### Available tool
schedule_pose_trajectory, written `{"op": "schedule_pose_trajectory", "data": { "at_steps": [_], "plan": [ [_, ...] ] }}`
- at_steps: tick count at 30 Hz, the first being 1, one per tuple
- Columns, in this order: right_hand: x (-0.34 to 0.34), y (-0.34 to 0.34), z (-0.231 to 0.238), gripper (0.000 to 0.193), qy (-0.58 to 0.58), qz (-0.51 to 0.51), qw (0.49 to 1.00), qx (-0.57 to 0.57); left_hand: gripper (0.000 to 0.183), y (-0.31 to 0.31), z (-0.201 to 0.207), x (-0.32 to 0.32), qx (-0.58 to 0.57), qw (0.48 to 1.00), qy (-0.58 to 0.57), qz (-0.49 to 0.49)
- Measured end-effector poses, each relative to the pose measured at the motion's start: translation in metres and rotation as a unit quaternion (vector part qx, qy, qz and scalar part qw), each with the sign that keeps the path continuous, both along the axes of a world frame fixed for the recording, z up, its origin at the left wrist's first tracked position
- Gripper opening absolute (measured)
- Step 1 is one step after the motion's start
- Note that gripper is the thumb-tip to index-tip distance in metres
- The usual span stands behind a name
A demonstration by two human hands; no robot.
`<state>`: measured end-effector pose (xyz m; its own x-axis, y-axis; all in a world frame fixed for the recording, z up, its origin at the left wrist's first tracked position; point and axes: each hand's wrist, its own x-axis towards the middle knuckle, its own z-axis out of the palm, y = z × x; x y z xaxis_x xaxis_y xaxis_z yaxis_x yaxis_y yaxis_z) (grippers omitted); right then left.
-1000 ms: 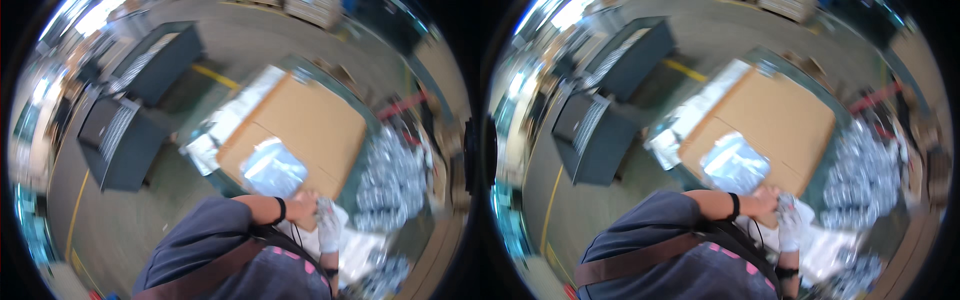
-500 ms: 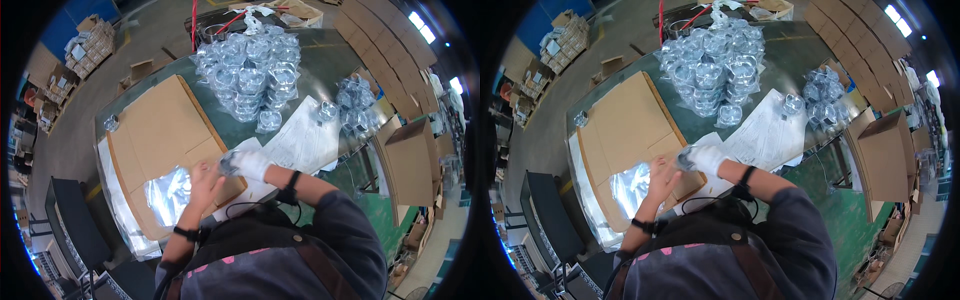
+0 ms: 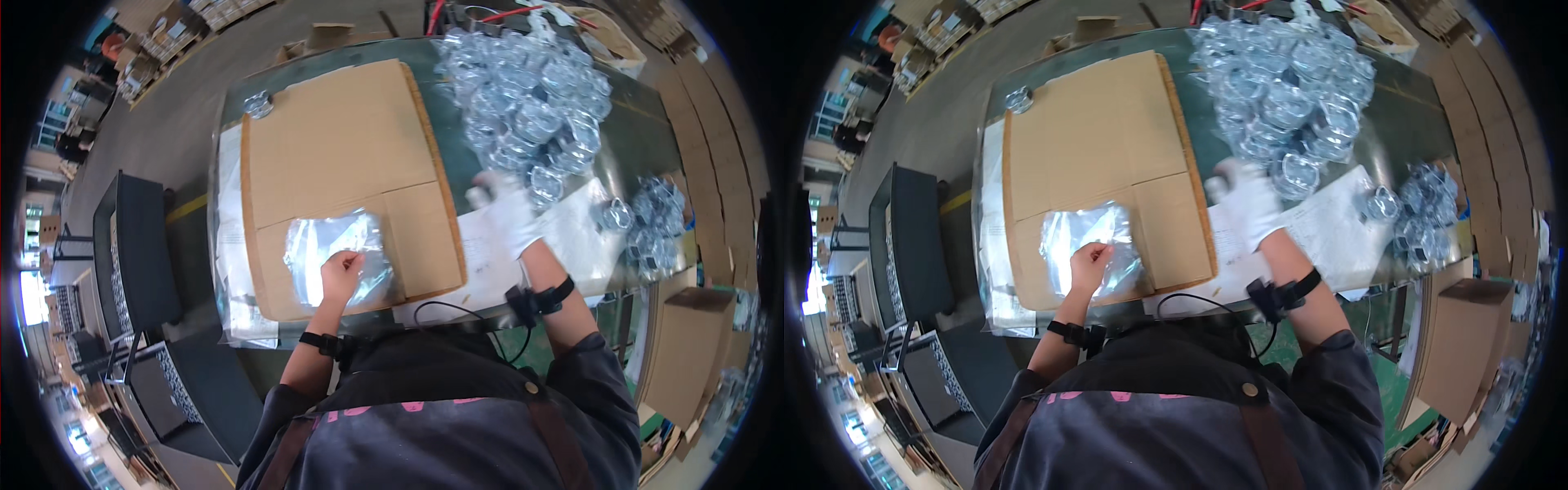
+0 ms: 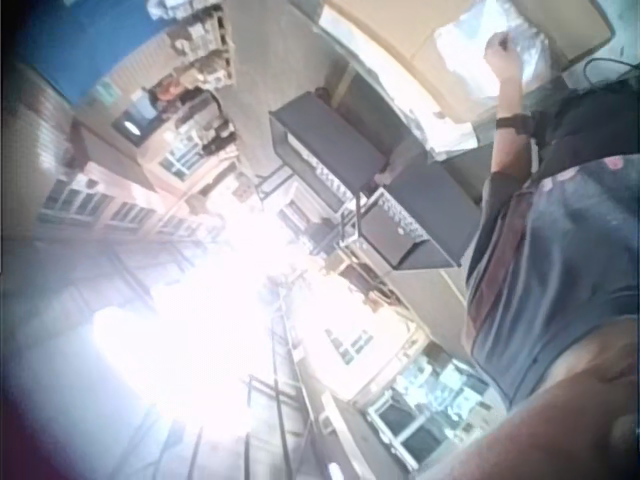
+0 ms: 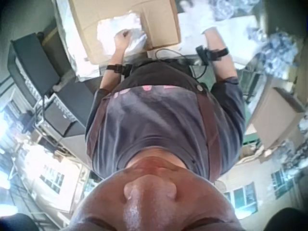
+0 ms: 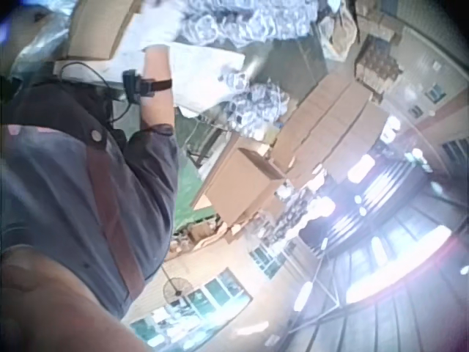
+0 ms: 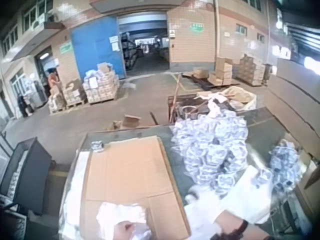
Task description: The person bags metal pistons by hand, places them onto a cardboard sheet, and then moves the sheet aside. After pushing a metal cart filled with pistons, they transfer the pistons from the cart onto a table.
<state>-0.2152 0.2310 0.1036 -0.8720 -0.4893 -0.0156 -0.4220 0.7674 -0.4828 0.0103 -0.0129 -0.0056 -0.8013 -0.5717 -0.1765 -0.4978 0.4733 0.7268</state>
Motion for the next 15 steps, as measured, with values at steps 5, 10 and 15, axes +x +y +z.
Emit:
{"op": "schedule_pose_trajectory", "data": {
  "at_steps": [5, 10, 15],
  "plan": [
    [0.082, -0.128, -0.049, 0.046, -0.217, 0.218, 0.949, -0.074, 0.018, -0.012, 0.031, 0.000, 0.113, 0.989, 0.090, 0.042],
    [0.065, -0.202, -0.046, 0.023, -0.527, 0.061, 0.823, -0.202, 0.022, -0.059, 0.066, -0.008, 0.334, 0.907, 0.157, 0.201],
    [0.031, -0.297, -0.038, 0.017, -0.579, 0.194, 0.760, -0.221, 0.017, -0.125, 0.073, -0.023, 0.329, 0.892, 0.218, 0.219]
  ]
}}
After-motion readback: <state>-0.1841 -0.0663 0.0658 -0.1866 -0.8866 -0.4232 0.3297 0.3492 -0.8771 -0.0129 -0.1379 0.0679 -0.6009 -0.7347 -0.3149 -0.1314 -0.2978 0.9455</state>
